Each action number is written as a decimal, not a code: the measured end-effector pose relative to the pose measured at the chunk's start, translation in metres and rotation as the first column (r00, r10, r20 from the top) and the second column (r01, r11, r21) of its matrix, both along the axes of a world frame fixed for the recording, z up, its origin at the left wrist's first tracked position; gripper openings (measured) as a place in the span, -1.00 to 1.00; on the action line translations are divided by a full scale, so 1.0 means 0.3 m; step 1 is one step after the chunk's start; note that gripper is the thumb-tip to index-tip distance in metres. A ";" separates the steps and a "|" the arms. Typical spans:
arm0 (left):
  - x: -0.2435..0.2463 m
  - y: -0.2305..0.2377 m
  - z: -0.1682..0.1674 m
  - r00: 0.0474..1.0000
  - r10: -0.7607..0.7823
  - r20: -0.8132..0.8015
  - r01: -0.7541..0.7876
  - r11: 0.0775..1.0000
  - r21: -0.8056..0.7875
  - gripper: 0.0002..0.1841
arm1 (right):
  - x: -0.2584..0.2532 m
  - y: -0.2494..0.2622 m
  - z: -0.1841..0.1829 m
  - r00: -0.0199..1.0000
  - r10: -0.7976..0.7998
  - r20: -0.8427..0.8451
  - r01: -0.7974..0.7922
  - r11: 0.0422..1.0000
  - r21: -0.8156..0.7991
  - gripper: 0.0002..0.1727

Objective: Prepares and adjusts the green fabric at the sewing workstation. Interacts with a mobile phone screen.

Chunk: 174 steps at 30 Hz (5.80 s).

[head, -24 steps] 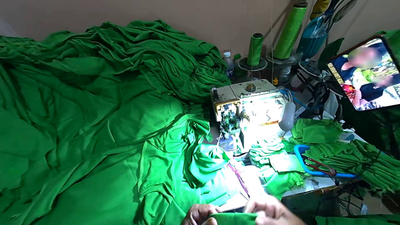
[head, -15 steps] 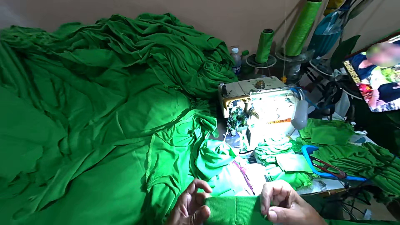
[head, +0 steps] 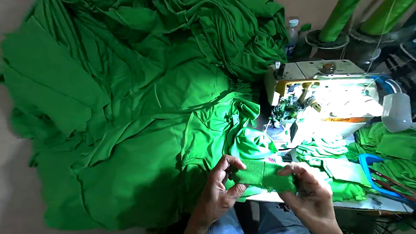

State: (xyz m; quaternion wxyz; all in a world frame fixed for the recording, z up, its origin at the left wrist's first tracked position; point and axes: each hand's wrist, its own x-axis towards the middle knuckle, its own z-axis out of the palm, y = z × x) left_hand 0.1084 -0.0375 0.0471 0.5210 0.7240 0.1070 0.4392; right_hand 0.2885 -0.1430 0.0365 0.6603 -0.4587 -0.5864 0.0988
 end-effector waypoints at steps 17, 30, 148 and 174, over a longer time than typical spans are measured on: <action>-0.008 0.011 -0.027 0.997 -0.064 -0.051 0.059 0.993 -0.102 -0.58 | -0.006 0.029 -0.050 0.959 0.174 -0.225 -0.178 0.984 0.003 -0.69; -0.008 -0.136 -0.061 0.824 -0.549 0.142 0.499 0.582 -0.643 -0.75 | 0.067 0.024 -0.048 0.637 0.638 -0.434 -0.723 0.689 -0.050 -0.73; 0.406 0.326 0.221 0.791 0.187 -0.582 -0.195 0.980 0.051 -0.74 | 0.139 0.162 0.010 0.888 -0.411 -0.207 0.297 0.856 -0.424 -0.69; 0.406 0.244 0.139 0.924 0.320 -0.208 -0.156 0.814 0.559 -0.75 | 0.270 0.075 0.127 0.798 0.265 -0.542 -0.576 0.599 -0.556 -0.77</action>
